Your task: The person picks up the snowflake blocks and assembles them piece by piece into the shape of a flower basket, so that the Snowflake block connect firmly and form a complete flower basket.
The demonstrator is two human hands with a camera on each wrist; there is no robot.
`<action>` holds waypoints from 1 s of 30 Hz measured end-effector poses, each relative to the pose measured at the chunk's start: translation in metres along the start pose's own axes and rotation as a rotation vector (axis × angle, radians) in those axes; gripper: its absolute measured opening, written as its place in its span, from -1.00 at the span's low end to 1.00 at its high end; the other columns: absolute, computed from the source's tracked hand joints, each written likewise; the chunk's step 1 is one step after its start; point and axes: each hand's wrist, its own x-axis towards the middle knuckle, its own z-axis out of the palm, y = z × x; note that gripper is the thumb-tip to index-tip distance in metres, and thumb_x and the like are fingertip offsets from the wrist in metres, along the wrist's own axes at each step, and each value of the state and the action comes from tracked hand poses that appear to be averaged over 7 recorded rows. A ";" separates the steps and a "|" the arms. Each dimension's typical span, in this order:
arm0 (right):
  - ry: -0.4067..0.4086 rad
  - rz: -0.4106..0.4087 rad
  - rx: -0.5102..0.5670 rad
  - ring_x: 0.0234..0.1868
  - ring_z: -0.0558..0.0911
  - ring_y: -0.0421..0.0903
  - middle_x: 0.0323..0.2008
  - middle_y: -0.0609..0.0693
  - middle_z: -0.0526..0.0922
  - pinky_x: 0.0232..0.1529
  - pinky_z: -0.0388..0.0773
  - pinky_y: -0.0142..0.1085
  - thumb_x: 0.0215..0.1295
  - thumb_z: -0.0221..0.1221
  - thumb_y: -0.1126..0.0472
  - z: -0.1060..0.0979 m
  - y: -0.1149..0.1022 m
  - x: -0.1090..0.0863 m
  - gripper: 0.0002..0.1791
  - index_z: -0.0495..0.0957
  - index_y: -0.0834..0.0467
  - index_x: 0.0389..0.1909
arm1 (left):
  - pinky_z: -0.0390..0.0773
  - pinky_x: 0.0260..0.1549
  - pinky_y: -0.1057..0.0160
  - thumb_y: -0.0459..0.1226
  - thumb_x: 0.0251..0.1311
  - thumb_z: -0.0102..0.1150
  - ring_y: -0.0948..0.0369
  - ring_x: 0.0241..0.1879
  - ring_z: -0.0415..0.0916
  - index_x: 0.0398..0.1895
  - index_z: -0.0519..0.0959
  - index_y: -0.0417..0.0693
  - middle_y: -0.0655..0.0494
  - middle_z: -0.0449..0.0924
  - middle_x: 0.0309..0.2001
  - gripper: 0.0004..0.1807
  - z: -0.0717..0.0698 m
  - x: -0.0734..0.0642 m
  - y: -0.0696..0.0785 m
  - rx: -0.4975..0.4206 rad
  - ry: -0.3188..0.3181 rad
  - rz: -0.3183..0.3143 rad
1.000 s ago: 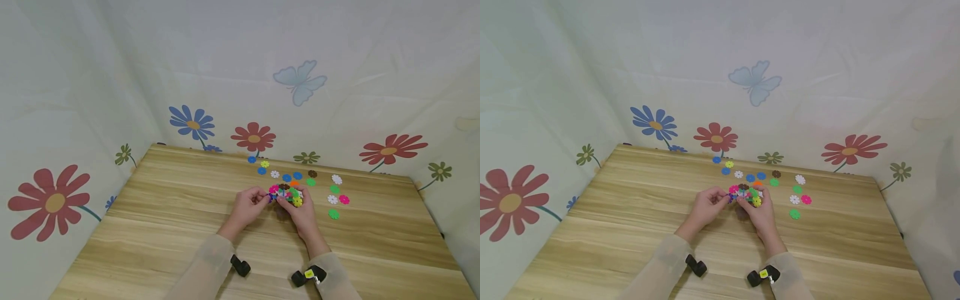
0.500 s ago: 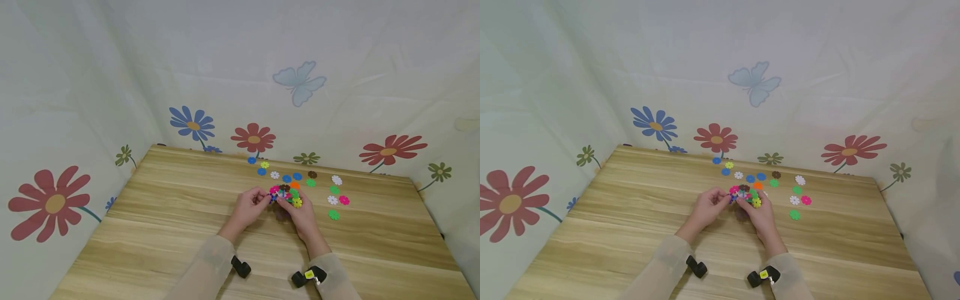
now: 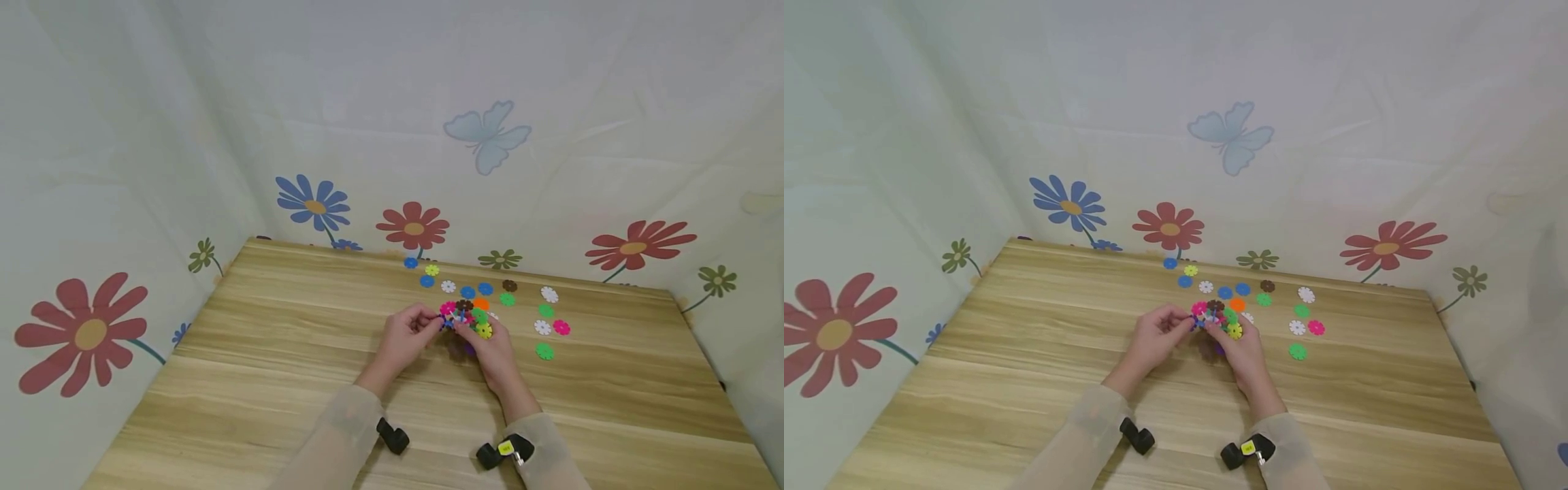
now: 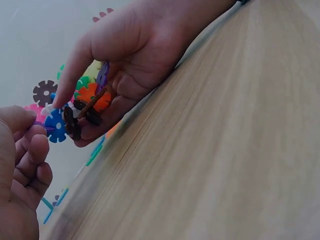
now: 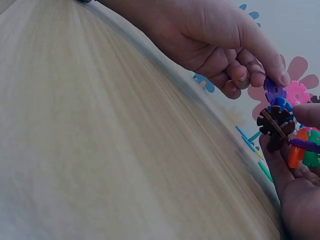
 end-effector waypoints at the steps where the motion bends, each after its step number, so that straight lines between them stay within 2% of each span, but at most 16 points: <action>1: 0.001 0.001 0.006 0.08 0.69 -0.20 0.14 0.02 0.72 0.14 0.65 -0.41 0.47 0.44 0.17 0.000 0.000 0.000 -0.49 0.59 0.31 0.31 | 0.61 -0.52 0.37 -0.28 0.50 0.39 -0.07 -0.48 0.68 -0.15 0.77 -0.12 -0.12 0.73 -0.38 -0.91 0.000 0.001 0.000 -0.003 0.006 0.002; 4: 0.011 0.003 0.032 0.11 0.69 -0.18 0.17 0.05 0.71 0.17 0.65 -0.40 0.47 0.44 0.17 0.001 0.000 0.001 -0.48 0.58 0.30 0.33 | 0.58 -0.55 0.36 -0.27 0.55 0.32 -0.10 -0.49 0.66 -0.13 0.76 -0.17 -0.17 0.72 -0.38 -0.86 -0.003 0.005 0.000 -0.008 0.032 0.019; 7: 0.026 0.006 0.063 0.15 0.69 -0.18 0.22 0.08 0.70 0.20 0.63 -0.41 0.49 0.42 0.15 0.001 -0.002 0.001 -0.44 0.55 0.31 0.37 | 0.57 -0.55 0.36 -0.29 0.57 0.28 -0.02 -0.49 0.64 -0.13 0.75 -0.23 -0.14 0.73 -0.39 -0.83 -0.008 0.013 -0.001 0.027 0.081 0.028; 9: 0.038 0.012 0.086 0.16 0.68 -0.19 0.25 0.08 0.69 0.22 0.61 -0.42 0.52 0.40 0.12 0.001 -0.002 0.001 -0.41 0.52 0.31 0.42 | 0.59 -0.50 0.37 -0.31 0.53 0.30 0.09 -0.48 0.62 -0.15 0.75 -0.24 -0.07 0.73 -0.39 -0.85 -0.013 0.020 -0.004 0.083 0.126 0.018; 12: 0.054 0.024 0.127 0.18 0.68 -0.21 0.27 0.08 0.69 0.25 0.60 -0.43 0.55 0.38 0.09 0.002 -0.003 0.002 -0.39 0.49 0.31 0.45 | 0.62 -0.39 0.36 -0.31 0.44 0.36 0.23 -0.42 0.60 -0.18 0.75 -0.22 0.05 0.74 -0.37 -0.88 -0.023 0.034 -0.007 0.191 0.187 -0.033; 15: 0.062 0.034 0.159 0.17 0.69 -0.22 0.26 0.05 0.68 0.26 0.60 -0.42 0.55 0.38 0.07 0.003 -0.004 0.002 -0.37 0.47 0.28 0.47 | 0.66 -0.30 0.27 -0.28 0.38 0.37 0.22 -0.36 0.63 -0.19 0.75 -0.18 0.07 0.74 -0.33 -0.88 -0.035 0.051 -0.009 0.315 0.223 -0.081; 20: 0.052 0.031 0.214 0.15 0.70 -0.23 0.19 -0.05 0.70 0.26 0.61 -0.40 0.56 0.36 0.11 0.005 -0.005 0.005 -0.40 0.45 0.29 0.45 | 0.70 -0.12 0.08 -0.24 0.36 0.37 0.07 -0.22 0.70 -0.06 0.73 -0.19 -0.01 0.77 -0.22 -0.79 -0.053 0.081 -0.016 0.496 0.221 -0.114; 25: 0.057 0.049 0.222 0.11 0.69 -0.25 0.11 -0.14 0.71 0.22 0.62 -0.42 0.56 0.35 0.16 0.003 -0.004 0.005 -0.43 0.44 0.28 0.44 | 0.67 0.02 -0.01 -0.22 0.35 0.38 0.01 -0.11 0.67 0.04 0.70 -0.24 -0.05 0.75 -0.13 -0.69 -0.058 0.100 -0.023 0.579 0.199 -0.147; 30: 0.054 0.049 0.215 0.11 0.70 -0.26 0.12 -0.14 0.72 0.22 0.62 -0.43 0.56 0.35 0.19 0.000 -0.005 0.003 -0.43 0.44 0.29 0.46 | 0.65 0.00 -0.02 -0.22 0.33 0.42 -0.04 -0.14 0.65 -0.01 0.71 -0.30 -0.09 0.73 -0.19 -0.68 -0.054 0.111 -0.031 0.649 0.210 -0.092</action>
